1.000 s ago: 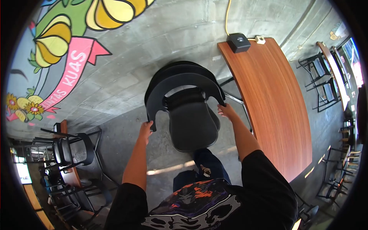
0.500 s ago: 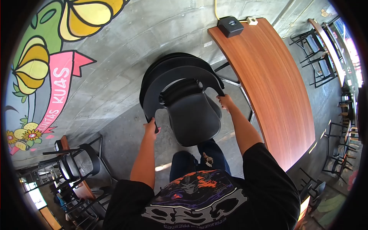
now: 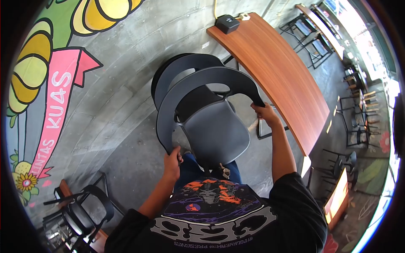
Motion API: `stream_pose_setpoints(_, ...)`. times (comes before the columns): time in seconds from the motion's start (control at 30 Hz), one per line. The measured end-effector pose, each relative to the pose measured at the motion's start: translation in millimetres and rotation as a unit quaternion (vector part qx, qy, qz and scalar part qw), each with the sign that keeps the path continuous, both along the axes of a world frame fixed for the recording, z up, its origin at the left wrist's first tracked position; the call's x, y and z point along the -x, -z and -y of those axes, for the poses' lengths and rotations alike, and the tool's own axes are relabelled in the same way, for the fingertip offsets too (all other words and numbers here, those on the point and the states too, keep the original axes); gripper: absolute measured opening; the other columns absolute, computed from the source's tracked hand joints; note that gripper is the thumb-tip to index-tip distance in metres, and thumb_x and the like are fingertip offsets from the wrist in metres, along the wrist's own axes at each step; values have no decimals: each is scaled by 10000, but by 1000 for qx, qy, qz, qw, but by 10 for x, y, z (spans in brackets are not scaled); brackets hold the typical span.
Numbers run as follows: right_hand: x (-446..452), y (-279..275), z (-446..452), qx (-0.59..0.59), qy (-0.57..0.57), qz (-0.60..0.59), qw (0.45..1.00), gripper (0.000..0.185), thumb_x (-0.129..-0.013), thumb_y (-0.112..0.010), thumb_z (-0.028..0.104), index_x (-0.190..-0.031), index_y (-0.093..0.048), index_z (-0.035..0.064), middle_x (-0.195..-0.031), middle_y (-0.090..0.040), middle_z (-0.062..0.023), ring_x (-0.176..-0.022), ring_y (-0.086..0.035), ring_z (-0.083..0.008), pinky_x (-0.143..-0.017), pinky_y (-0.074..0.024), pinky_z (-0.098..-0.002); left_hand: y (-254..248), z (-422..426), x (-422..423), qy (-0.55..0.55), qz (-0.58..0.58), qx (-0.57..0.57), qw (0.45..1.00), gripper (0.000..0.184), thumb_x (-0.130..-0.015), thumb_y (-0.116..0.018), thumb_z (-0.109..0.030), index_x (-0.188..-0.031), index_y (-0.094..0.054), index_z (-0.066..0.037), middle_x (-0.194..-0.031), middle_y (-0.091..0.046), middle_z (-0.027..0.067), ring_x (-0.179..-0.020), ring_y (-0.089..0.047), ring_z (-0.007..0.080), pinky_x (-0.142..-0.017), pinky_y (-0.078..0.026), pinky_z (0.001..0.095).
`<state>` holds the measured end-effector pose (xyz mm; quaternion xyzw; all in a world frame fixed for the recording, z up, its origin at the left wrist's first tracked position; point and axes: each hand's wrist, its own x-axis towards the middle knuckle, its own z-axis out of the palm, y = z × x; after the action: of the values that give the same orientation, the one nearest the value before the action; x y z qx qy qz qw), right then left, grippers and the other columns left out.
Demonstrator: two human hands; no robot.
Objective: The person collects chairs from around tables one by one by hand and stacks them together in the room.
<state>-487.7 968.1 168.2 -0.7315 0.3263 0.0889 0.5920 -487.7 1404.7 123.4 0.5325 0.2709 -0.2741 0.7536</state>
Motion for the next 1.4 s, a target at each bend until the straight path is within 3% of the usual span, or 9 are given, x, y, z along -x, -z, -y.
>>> stream_pose_setpoints(0.4,1198,-570,-444,29,87,92,992,214,-872,-696,286,-933,-691,80,-588,-448,46,-488,-404,-69,-462,-320,-255,-705,-306,656,3,-2,107,994,178,-928,-590,-269,-868,-500,-128,-679,-399,-28,-591,-381,107,-574,-335,287)
stream_pose_setpoints(0.57,1471,-853,-246,51,70,118,989,287,-870,-707,314,-738,-618,76,-591,-456,47,-494,-394,-59,-457,-301,-249,-999,-223,1057,15,24,131,991,185,-940,-578,-299,-883,-502,-140,-687,-393,-31,-600,-377,104,-577,-329,282)
stream_pose_setpoints(0.7,1921,-1235,-238,95,93,142,981,330,-872,-705,352,-719,-609,75,-605,-440,43,-504,-363,-61,-446,-290,-254,-1448,-196,1462,49,33,176,983,159,-950,-555,-243,-864,-475,-135,-715,-395,-27,-619,-387,99,-577,-331,281)
stream_pose_setpoints(0.87,3201,-1536,-151,63,145,135,978,325,-879,-699,364,-768,-644,65,-627,-458,38,-515,-373,-56,-454,-307,-255,-1835,-121,2236,119,62,170,976,111,-943,-547,-242,-944,-517,-135,-733,-422,-33,-622,-399,96,-584,-333,267)
stream_pose_setpoints(0.93,3666,-1593,-237,96,158,103,977,236,-926,-640,322,-990,-698,102,-658,-425,55,-539,-341,-43,-473,-267,-239,-1903,-101,2353,151,66,178,970,136,-940,-549,-260,-944,-517,-127,-728,-419,-36,-618,-396,88,-576,-325,260)
stream_pose_setpoints(1.1,5219,-1471,-444,120,272,119,947,274,-926,-603,317,-993,-694,68,-643,-466,43,-526,-414,-57,-461,-331,-235,-1976,253,2843,247,90,140,955,212,-937,-562,-306,-942,-517,-100,-700,-417,-44,-569,-376,71,-528,-291,238)
stream_pose_setpoints(1.13,5566,-1412,-526,177,288,78,938,294,-929,-606,328,-990,-690,53,-638,-485,40,-521,-420,-52,-457,-338,-238,-1929,353,2942,268,86,127,951,239,-934,-570,-324,-944,-515,-91,-690,-419,-45,-553,-371,67,-515,-283,231)
stream_pose_setpoints(1.2,6217,-1367,-837,174,368,70,910,433,-897,-647,394,-736,-603,-4,-578,-513,-36,-562,-478,-128,-537,-395,-335,-1799,556,3048,326,67,125,935,243,-937,-567,-329,-948,-522,-91,-685,-420,-47,-545,-372,63,-508,-282,230)
stream_pose_setpoints(1.4,7809,-1065,-1693,100,599,125,784,238,-953,-575,222,-996,-666,7,-637,-495,37,-513,-394,-49,-475,-316,-245,-1691,1418,3819,497,79,103,858,267,-946,-572,-318,-987,-585,-54,-702,-448,-49,-551,-395,43,-499,-301,217)
